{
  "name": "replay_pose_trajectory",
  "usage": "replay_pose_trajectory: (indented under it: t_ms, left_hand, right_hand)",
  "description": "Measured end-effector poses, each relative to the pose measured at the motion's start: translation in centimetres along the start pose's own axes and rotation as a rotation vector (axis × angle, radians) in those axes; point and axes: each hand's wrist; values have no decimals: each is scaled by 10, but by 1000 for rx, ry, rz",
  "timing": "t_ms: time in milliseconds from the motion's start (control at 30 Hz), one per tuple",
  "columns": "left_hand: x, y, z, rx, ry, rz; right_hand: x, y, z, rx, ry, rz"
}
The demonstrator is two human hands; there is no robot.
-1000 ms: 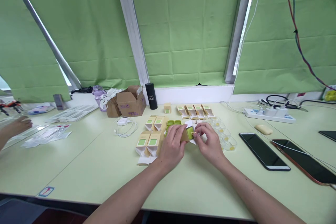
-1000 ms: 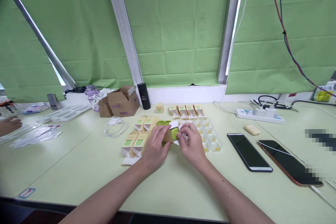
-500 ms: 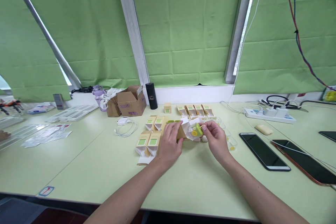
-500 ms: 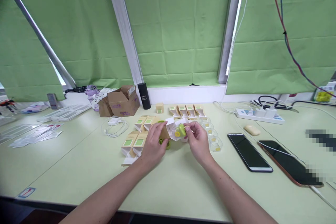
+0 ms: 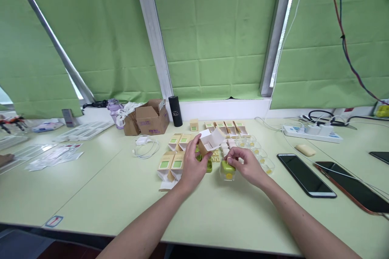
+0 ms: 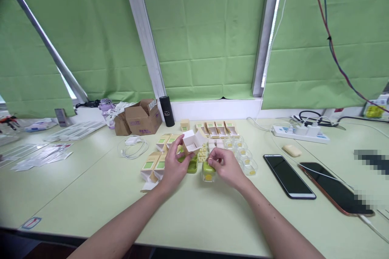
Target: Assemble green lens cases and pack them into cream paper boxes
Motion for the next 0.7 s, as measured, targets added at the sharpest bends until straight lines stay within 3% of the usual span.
replay_pose_trajectory:
  t_ms: [300,533,700]
  left_hand:
    - [-1,-3,-1,-3,64,161]
    - [-4,-5,-8,-12,116,398]
    - [-2,-4,-9,-77,266,532]
  right_hand:
    - [4,-3,3,-203,-2,281]
    - [0,-2,5,-277,-30,285]
    - [-2,0,4,-319,-20,255]
Point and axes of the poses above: each hand's wrist, its own z-axis away from the middle knuckle, its own y-axis out of the back of the hand, x = y × z, and after that the axes turned 5 degrees about x, right-handed
